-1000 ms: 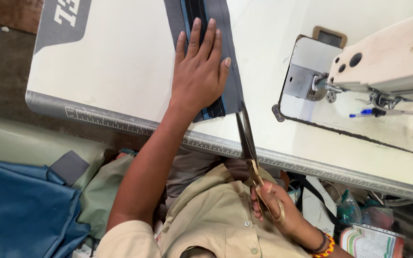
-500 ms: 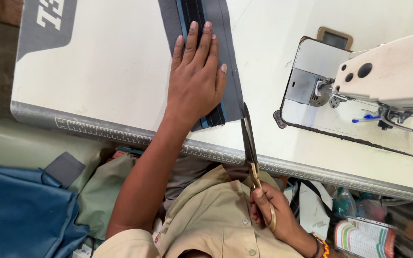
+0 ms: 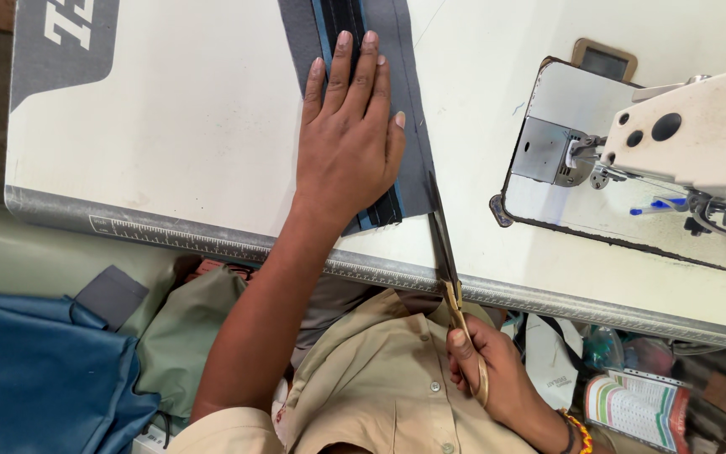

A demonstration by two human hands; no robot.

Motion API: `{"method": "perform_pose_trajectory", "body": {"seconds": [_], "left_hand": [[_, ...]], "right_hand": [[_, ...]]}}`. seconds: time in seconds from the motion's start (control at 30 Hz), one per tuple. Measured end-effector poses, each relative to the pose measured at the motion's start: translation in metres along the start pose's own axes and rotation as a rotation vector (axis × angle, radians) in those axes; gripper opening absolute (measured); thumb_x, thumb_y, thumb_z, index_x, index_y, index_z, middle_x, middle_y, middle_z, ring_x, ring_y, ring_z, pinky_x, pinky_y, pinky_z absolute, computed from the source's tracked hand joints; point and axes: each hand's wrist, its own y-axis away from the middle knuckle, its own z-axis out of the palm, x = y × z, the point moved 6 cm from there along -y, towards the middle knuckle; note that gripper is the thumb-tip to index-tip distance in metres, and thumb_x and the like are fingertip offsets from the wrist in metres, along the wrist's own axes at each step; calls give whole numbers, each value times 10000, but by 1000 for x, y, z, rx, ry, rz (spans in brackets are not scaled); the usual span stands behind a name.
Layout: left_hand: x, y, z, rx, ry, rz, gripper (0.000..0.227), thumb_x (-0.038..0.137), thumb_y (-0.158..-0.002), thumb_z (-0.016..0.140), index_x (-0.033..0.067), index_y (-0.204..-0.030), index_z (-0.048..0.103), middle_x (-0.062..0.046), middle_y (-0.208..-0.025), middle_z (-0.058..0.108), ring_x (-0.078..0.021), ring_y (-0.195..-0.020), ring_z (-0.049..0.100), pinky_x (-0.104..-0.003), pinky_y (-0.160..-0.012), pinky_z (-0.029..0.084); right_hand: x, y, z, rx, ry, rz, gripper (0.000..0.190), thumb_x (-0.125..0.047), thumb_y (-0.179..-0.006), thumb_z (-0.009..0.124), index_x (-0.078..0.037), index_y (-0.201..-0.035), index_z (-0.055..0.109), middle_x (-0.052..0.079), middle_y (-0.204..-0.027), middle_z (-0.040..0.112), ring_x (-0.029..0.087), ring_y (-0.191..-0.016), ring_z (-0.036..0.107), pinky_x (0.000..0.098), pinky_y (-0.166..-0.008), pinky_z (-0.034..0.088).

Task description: The person uses shears to trim the excess fabric along both sides of a zipper sewn onto a long strip of gray fabric. They hold the fabric steady with one hand while cutting with the other, then reposition the strip to continue trimming.

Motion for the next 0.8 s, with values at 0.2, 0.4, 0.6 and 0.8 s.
{"method": "perform_pose_trajectory", "body": {"seconds": [0.2,0.4,0.6,0.8], "left_hand": [[0,0,0,-6,8,-7,559,288,-1097,463,-70,-1524,521,-203,-1666,353,-339,-1578,221,-514,-1301,134],[-1,0,1,-3,10,-8,558,287,-1097,463,-66,-1525,524,-202,-1667,353,-334,-1579,219,-516,-1300,127],[-1,0,0,-2,8,-9,560,282,-1089,467,-67,-1523,528,-201,-1666,355,-328,-1578,218,-512,-1300,127],[0,0,0,4,-6,-13,554,276,-1087,477,-61,-1524,528,-192,-1673,351,-315,-1585,207,-507,-1306,123]], "right_hand": [[-1,1,4,-3,-22,-2,511,-551,-934,507,-60,-808,574,27,-630,580,109,-525,575,279,-472,490],[-3,-1,4,5,-5,26,520,-545,-944,498,-51,-792,555,30,-619,567,114,-516,578,283,-466,490],[-8,0,3,20,1,62,517,-529,-955,491,-50,-772,556,34,-599,570,114,-498,563,282,-455,491],[-11,0,2,37,16,78,529,-519,-964,491,-45,-737,553,39,-551,559,117,-439,537,285,-419,462]]}}
